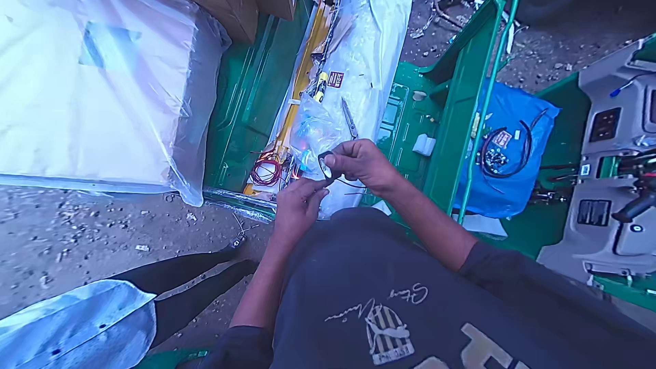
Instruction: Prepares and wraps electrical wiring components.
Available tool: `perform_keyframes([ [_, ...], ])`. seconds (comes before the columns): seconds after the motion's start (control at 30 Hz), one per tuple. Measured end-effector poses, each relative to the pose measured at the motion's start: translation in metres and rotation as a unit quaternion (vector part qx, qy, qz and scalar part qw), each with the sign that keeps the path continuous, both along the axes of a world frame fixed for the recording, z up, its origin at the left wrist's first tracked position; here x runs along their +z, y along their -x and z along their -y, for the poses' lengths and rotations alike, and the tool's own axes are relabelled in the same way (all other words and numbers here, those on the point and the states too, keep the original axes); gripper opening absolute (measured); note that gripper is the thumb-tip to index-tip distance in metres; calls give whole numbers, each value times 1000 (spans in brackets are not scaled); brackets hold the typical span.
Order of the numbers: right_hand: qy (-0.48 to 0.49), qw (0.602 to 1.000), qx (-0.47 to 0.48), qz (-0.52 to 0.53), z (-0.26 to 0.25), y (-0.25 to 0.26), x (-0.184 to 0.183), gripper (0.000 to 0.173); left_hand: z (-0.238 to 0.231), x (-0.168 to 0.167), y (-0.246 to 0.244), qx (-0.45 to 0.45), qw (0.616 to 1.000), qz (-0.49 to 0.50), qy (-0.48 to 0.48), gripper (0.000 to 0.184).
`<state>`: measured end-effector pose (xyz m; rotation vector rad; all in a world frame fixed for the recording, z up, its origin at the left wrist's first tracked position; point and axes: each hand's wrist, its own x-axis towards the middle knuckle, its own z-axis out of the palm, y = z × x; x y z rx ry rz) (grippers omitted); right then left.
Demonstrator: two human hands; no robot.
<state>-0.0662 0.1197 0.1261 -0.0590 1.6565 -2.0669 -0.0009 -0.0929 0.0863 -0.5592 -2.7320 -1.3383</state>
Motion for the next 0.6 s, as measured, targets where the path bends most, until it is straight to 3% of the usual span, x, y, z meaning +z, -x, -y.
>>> perform_keyframes([
  [0.1,-69,997,-30,-12,18,8,-14,36,-5,2,-6,15,996,-58,64,19],
  [0.23,-141,987,9,-74,21,2,-33,54,-5,6,-7,52,990,-100,81,19],
  [0.3,-115,991,41,-62,14,-8,-34,46,-2,6,-9,69,988,-106,91,18],
  [0.37,-72,995,63,-23,9,-19,-28,23,1,6,-9,79,986,-111,99,18],
  [0.43,-72,995,69,2,7,-27,-24,31,3,6,-10,84,984,-113,105,19],
  [0.47,-79,995,62,-1,8,-30,-25,34,3,5,-9,85,983,-116,110,19],
  [0.6,-196,973,50,-114,4,-30,-25,13,0,5,-8,76,978,-134,139,32],
])
